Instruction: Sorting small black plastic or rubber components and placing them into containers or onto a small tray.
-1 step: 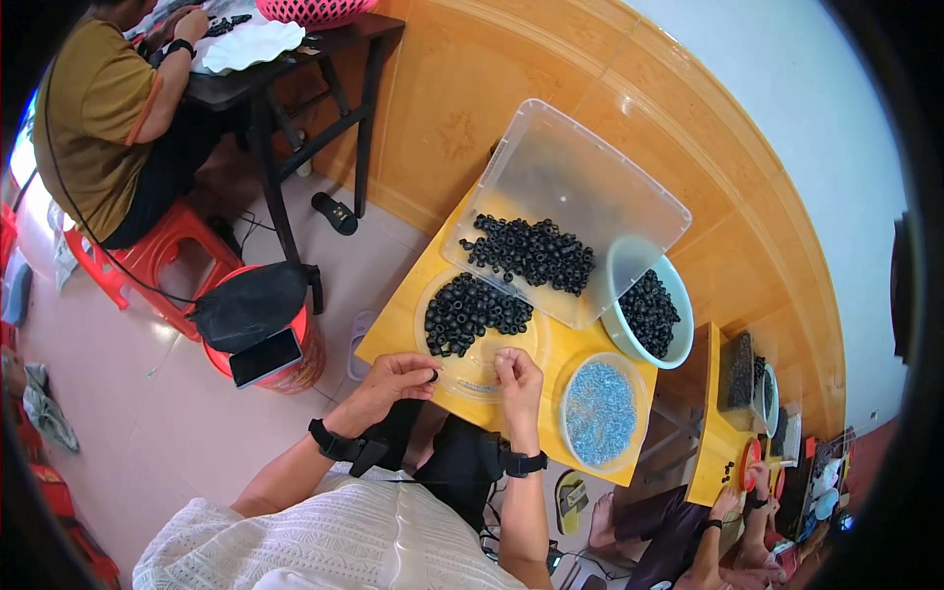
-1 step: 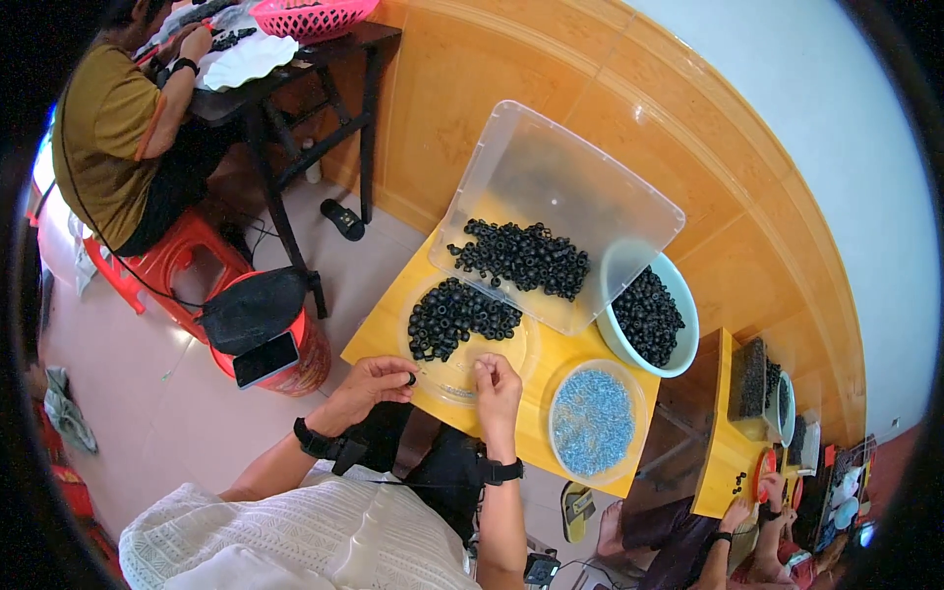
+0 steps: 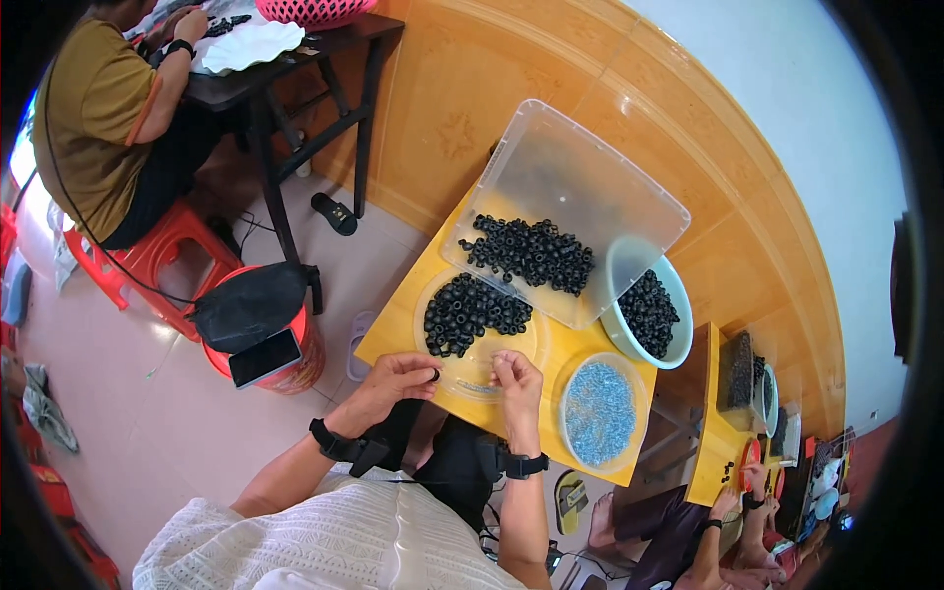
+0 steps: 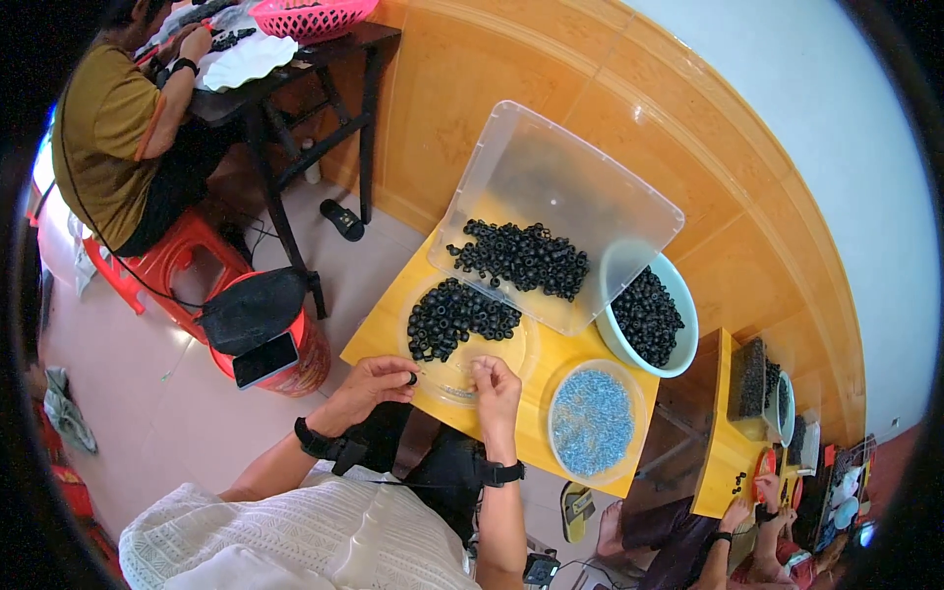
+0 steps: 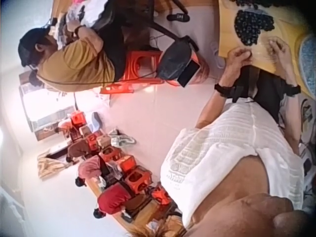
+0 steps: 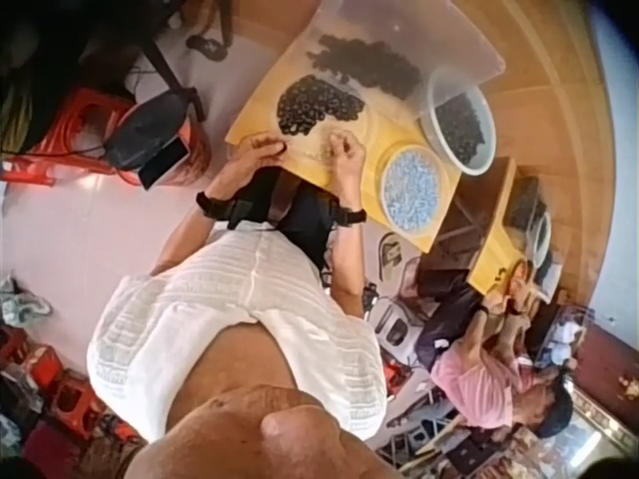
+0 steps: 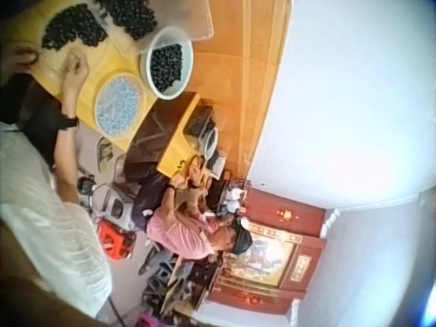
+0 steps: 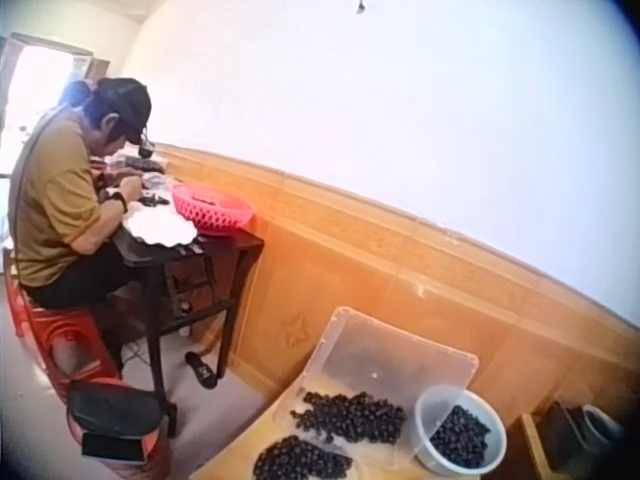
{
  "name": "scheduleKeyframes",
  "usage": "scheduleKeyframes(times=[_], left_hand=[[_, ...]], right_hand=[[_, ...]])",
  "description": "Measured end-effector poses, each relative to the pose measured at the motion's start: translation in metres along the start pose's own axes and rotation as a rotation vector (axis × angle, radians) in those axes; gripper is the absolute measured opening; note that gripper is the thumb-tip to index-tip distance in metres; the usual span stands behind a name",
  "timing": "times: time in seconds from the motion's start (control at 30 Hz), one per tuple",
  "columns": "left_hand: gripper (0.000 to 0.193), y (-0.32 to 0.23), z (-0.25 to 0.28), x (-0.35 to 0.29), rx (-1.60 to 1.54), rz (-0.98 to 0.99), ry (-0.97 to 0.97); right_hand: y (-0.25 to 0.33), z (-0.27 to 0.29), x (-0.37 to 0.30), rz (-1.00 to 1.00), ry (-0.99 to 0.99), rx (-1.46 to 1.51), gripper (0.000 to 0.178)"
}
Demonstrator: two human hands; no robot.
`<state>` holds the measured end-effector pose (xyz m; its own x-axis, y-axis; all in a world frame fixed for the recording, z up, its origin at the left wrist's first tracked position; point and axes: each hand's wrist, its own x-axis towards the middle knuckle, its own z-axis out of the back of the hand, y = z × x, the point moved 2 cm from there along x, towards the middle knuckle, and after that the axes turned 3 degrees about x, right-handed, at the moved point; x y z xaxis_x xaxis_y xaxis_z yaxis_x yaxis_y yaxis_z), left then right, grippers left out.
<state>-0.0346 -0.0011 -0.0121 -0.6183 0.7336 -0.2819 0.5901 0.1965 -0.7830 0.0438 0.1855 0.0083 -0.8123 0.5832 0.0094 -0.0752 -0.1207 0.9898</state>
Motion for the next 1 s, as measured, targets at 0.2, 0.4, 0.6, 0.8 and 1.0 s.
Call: scheduleKeyframes(times=[0.2, 0.4, 0.6, 0.8, 1.0], left_hand=[[0.017, 0.005, -0.015, 0.013, 0.018, 0.041, 0.057], [0.014, 0.004, -0.021, 0.015, -0.020, 0.089, 0.130], [0.013, 0.007, -0.013, 0.015, -0.100, 0.153, 0.196], [0.014, 0.005, -0.006, 0.012, -0.089, 0.196, 0.218], [0.017, 0.008, -0.001, 0.011, -0.107, 0.223, 0.298]], right_hand=[[0.013, -0.022, -0.017, -0.214, 0.118, 0.451, 0.009], [0.013, -0.035, -0.022, -0.183, 0.156, 0.434, 0.006], [0.016, -0.039, -0.028, -0.098, 0.179, 0.275, 0.010], [0.036, -0.033, -0.029, 0.099, 0.333, 0.068, 0.019], [0.048, -0.029, -0.029, 0.172, 0.382, -0.108, 0.018]])
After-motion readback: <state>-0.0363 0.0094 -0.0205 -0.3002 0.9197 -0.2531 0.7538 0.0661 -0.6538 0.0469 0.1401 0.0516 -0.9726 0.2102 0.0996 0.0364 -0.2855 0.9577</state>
